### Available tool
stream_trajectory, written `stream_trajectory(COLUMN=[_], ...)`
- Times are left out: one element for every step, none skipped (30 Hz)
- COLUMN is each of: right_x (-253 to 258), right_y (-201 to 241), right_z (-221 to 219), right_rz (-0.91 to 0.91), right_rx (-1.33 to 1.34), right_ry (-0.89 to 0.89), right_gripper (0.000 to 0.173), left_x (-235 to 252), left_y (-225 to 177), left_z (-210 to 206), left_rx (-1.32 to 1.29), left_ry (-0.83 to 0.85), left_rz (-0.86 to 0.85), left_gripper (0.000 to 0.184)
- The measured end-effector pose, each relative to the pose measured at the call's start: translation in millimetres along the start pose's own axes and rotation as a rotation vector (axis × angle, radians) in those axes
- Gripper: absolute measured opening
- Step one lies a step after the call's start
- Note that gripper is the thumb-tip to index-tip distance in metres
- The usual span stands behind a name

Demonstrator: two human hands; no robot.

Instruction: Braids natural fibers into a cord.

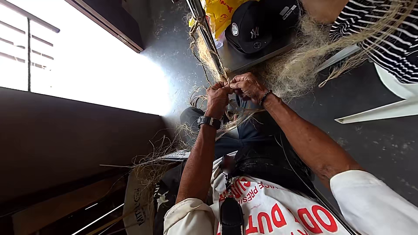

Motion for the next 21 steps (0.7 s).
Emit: stream_trajectory(right_x=[3,6,8,9,9,9,8,7,7,7,6,5,5,5,6,6,6,5,5,5,5], right_y=[-5,-9,-12,-13,-12,-10,-8,-6,-5,-4,-3,-2,-2,-2,-4,-5,-7,-8,-10,-13,-15], right_z=[0,1,1,2,1,0,-1,-3,-5,-6,-8,-9,-11,-13,-15,-17,-19,-21,-23,-25,-26], right_rz=[0.052,0.112,0.161,0.2,0.228,0.249,0.27,0.297,0.324,0.345,0.348,0.344,0.347,0.359,0.375,0.383,0.384,0.38,0.368,0.348,0.323], right_rx=[0.06,0.099,0.102,0.076,0.03,-0.028,-0.087,-0.149,-0.22,-0.293,-0.361,-0.411,-0.447,-0.472,-0.489,-0.498,-0.498,-0.484,-0.453,-0.417,-0.371], right_ry=[-0.02,-0.034,-0.048,-0.064,-0.08,-0.092,-0.103,-0.12,-0.142,-0.167,-0.18,-0.185,-0.19,-0.192,-0.199,-0.204,-0.205,-0.205,-0.199,-0.192,-0.189], right_gripper=[0.011,0.01,0.01,0.01,0.009,0.008,0.008,0.009,0.009,0.01,0.009,0.009,0.009,0.009,0.01,0.01,0.011,0.012,0.012,0.013,0.013], left_x=[0,1,2,3,3,3,4,4,4,5,4,2,-3,-10,-20,-29,-38,-49,-61,-68,-71], left_y=[-1,-2,-2,-4,-5,-6,-6,-5,-4,-2,-1,0,-1,-4,-8,-10,-10,-6,0,12,22], left_z=[2,4,6,8,10,11,13,14,16,17,18,18,16,13,10,7,4,1,-2,-4,-6], left_rx=[0.047,0.105,0.172,0.239,0.296,0.345,0.386,0.431,0.473,0.515,0.554,0.605,0.662,0.73,0.793,0.855,0.903,0.935,0.972,0.988,0.991], left_ry=[-0.004,-0.01,-0.017,-0.023,-0.035,-0.052,-0.067,-0.081,-0.089,-0.102,-0.114,-0.136,-0.165,-0.194,-0.227,-0.263,-0.29,-0.295,-0.274,-0.272,-0.279], left_rz=[-0.002,-0.005,-0.01,-0.017,-0.023,-0.027,-0.037,-0.046,-0.057,-0.07,-0.076,-0.086,-0.098,-0.101,-0.106,-0.13,-0.179,-0.252,-0.327,-0.399,-0.448], left_gripper=[0.009,0.008,0.007,0.006,0.005,0.006,0.007,0.007,0.006,0.006,0.007,0.009,0.011,0.013,0.014,0.014,0.014,0.012,0.009,0.009,0.009])
Point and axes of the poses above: each hand's wrist, its own x-axis towards the middle knuckle, its own z-axis out of the back of the hand, y = z × x, the point moved 2 cm from there along x, towards the middle knuckle, and after that the axes turned 11 degrees about y, right-handed, at the moved point
